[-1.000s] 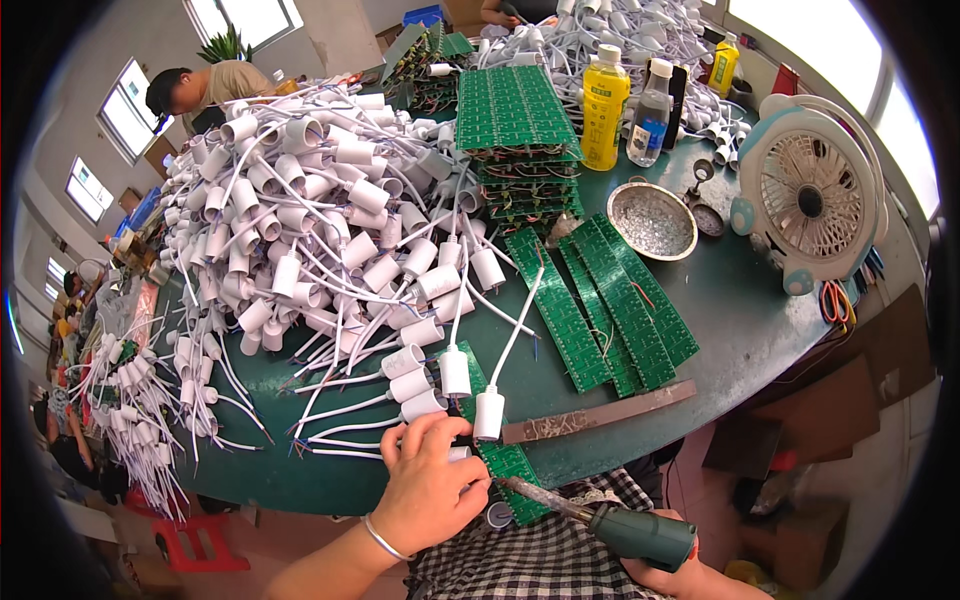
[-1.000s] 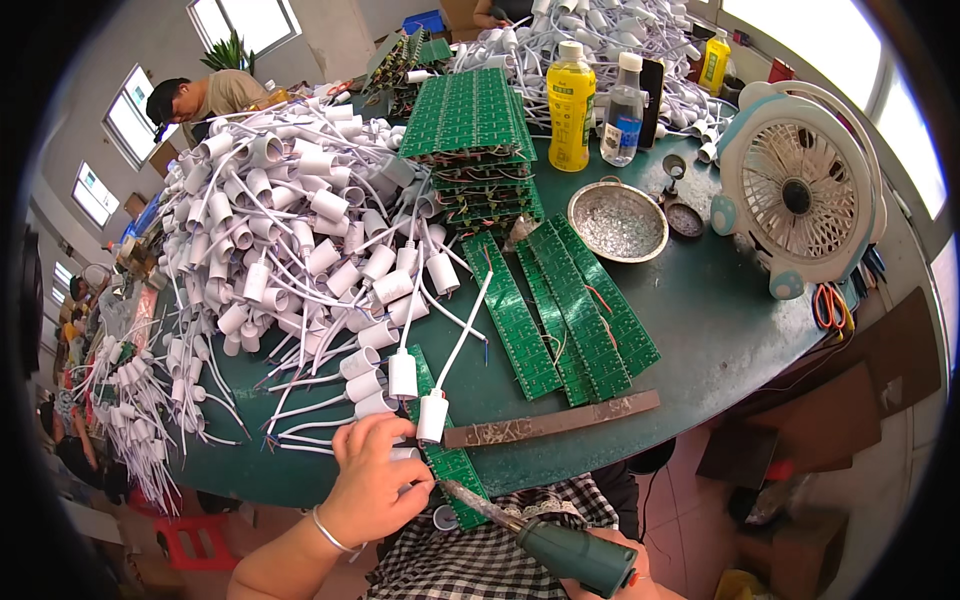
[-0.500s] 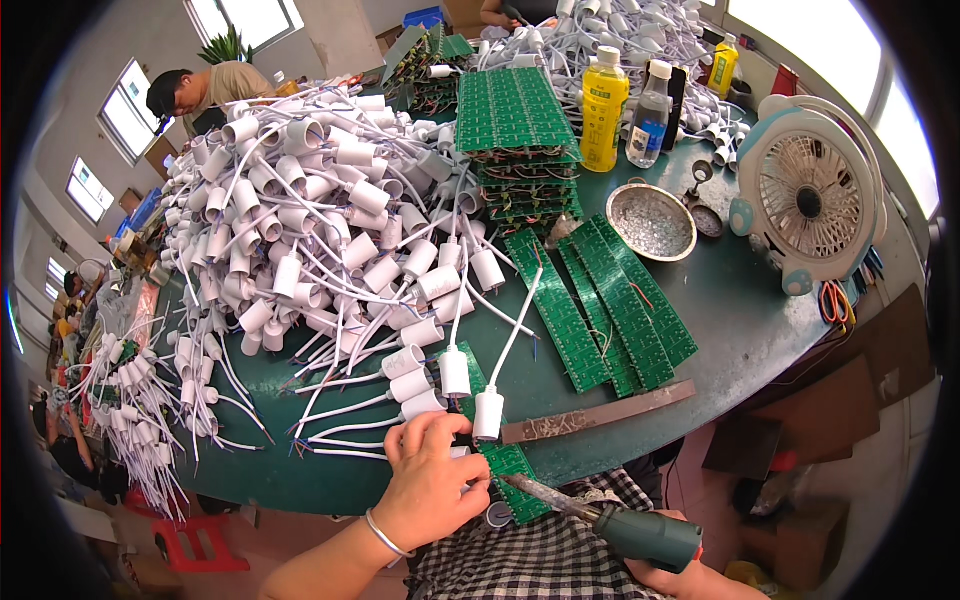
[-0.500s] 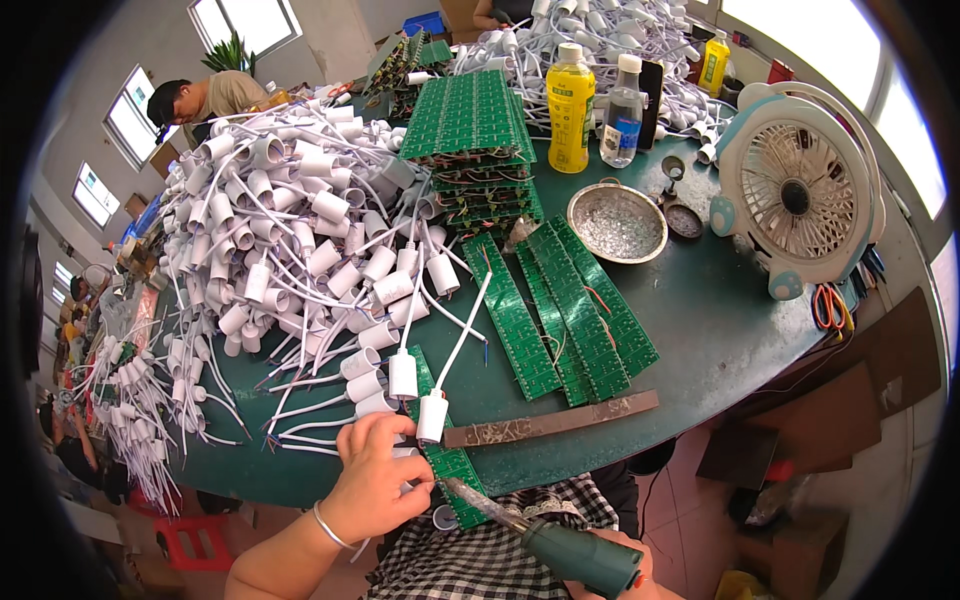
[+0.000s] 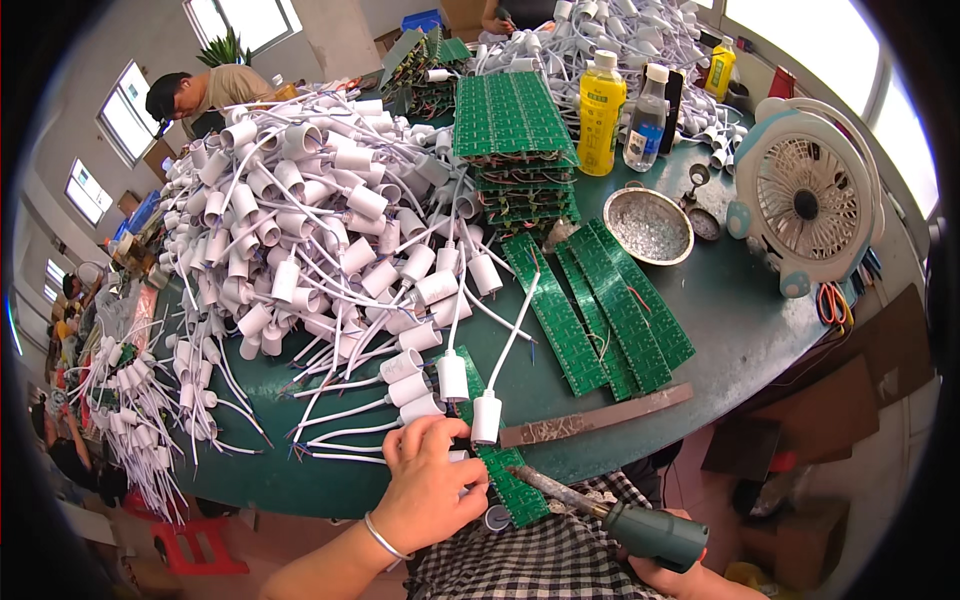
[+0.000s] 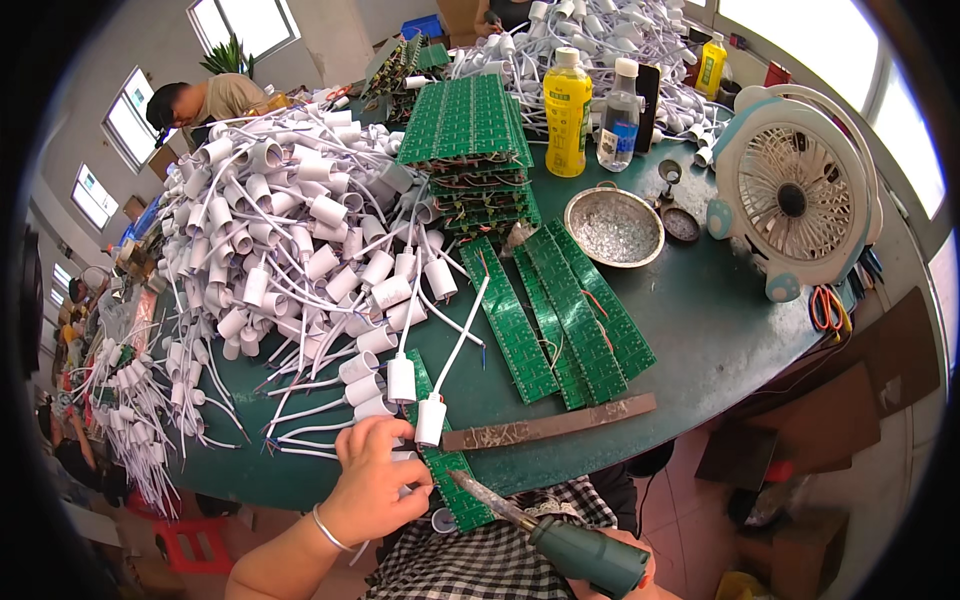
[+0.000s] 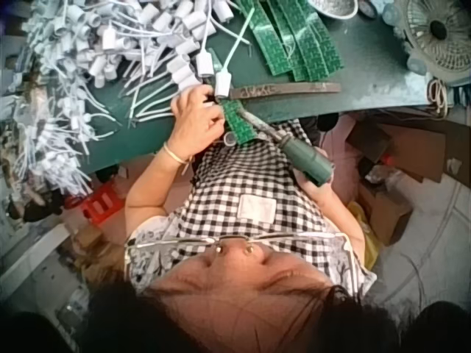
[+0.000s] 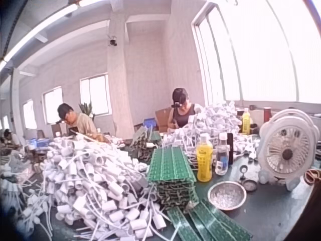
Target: The person solders wired socket components onto circuit board strips using a handheld soldering tool and sets the assembled boards aside.
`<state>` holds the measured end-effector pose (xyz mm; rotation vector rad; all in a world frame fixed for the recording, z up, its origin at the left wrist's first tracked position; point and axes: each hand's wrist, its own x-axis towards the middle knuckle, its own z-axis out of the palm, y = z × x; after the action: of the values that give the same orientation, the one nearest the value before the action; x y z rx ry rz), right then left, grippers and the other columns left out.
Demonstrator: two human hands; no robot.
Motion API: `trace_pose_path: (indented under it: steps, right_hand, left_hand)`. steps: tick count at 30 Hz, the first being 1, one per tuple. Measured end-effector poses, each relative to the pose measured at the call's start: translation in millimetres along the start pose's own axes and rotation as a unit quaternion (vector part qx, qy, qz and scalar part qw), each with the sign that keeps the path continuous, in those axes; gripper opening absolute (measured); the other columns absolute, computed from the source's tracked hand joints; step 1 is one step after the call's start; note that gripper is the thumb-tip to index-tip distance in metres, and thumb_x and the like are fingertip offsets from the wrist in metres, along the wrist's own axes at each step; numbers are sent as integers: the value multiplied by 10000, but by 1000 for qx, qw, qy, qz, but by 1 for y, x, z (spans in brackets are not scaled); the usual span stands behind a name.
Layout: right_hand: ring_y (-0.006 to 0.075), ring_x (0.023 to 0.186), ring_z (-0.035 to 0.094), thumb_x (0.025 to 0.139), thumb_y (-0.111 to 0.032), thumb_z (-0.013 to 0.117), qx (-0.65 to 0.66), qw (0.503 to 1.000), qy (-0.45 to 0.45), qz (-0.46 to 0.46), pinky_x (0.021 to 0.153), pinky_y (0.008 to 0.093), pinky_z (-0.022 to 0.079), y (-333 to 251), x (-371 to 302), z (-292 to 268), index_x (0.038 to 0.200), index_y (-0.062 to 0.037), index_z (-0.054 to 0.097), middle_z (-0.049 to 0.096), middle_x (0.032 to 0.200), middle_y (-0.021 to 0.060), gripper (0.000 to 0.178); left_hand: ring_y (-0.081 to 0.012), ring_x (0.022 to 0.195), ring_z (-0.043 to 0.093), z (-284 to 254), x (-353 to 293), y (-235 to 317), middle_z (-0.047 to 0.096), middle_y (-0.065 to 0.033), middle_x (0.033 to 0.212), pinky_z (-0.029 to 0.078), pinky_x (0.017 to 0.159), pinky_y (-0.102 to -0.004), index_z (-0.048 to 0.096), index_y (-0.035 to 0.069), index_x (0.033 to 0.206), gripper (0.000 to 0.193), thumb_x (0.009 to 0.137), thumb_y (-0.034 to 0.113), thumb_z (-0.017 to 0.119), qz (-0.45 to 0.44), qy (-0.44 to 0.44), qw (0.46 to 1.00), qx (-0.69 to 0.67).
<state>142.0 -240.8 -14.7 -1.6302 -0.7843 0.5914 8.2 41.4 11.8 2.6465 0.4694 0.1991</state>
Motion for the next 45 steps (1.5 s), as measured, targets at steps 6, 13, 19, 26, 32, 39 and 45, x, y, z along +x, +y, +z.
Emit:
trace_pose_path:
  steps: [6, 13, 19, 26, 32, 39, 45]
  right_hand:
    - [247, 933, 616, 776, -95, 740, -3, 1000, -16, 18, 823, 353, 485, -8, 5, 0, 1142, 20, 554, 620, 1076, 149, 427]
    - [244, 941, 613, 776, -103, 743, -15, 1000, -9, 2, 826, 355, 484, -2, 2, 0, 1149, 15, 551, 620, 1070, 144, 436]
    - [242, 935, 617, 771, -121, 756, -13, 999, -27, 28, 819, 356, 489, -7, 5, -1, 1167, 15, 531, 623, 1065, 142, 475]
    - [220, 900, 631, 768, -117, 756, -3, 1000, -29, 3, 794, 337, 500, 3, 0, -2, 1154, 28, 528, 640, 1031, 137, 471]
    - [210, 890, 630, 753, -73, 741, 26, 998, -41, 49, 791, 331, 499, 3, -2, -1, 1132, 29, 544, 641, 1023, 134, 440]
    - [203, 901, 623, 739, -57, 742, 10, 998, -52, 35, 795, 329, 494, 2, 2, 0, 1134, 26, 543, 636, 1032, 135, 450]
    - [222, 901, 625, 741, -98, 758, -20, 998, -38, 35, 806, 337, 494, 3, 2, 0, 1139, 29, 538, 635, 1031, 140, 472]
  left_hand:
    - [-318, 1170, 372, 0, -1, -1, 471, -70, 1155, 211, 972, -506, 677, 165, 716, 63, 686, 219, 683, 3, 3, 1000, 0]
    - [-316, 1178, 390, 2, -4, -2, 498, -63, 1163, 231, 978, -487, 670, 162, 726, 82, 679, 214, 713, 22, 38, 999, -9]
    - [-316, 1186, 406, 8, -8, 1, 525, -59, 1156, 243, 988, -496, 647, 159, 727, 109, 658, 182, 727, 13, 82, 997, -2]
    - [-313, 1163, 429, 17, -13, -3, 539, -47, 1138, 258, 981, -493, 623, 163, 715, 144, 625, 147, 735, 14, 113, 993, -27]
    - [-301, 1156, 435, 19, -12, -1, 539, -42, 1138, 258, 978, -490, 608, 165, 709, 150, 623, 143, 728, 18, 123, 992, -10]
    - [-294, 1153, 436, 20, -12, 0, 536, -40, 1133, 255, 976, -495, 589, 162, 697, 156, 616, 141, 721, 17, 128, 992, 2]
    - [-295, 1144, 444, 19, -11, 0, 530, -41, 1129, 256, 974, -497, 581, 160, 699, 160, 617, 139, 716, 10, 127, 992, 9]
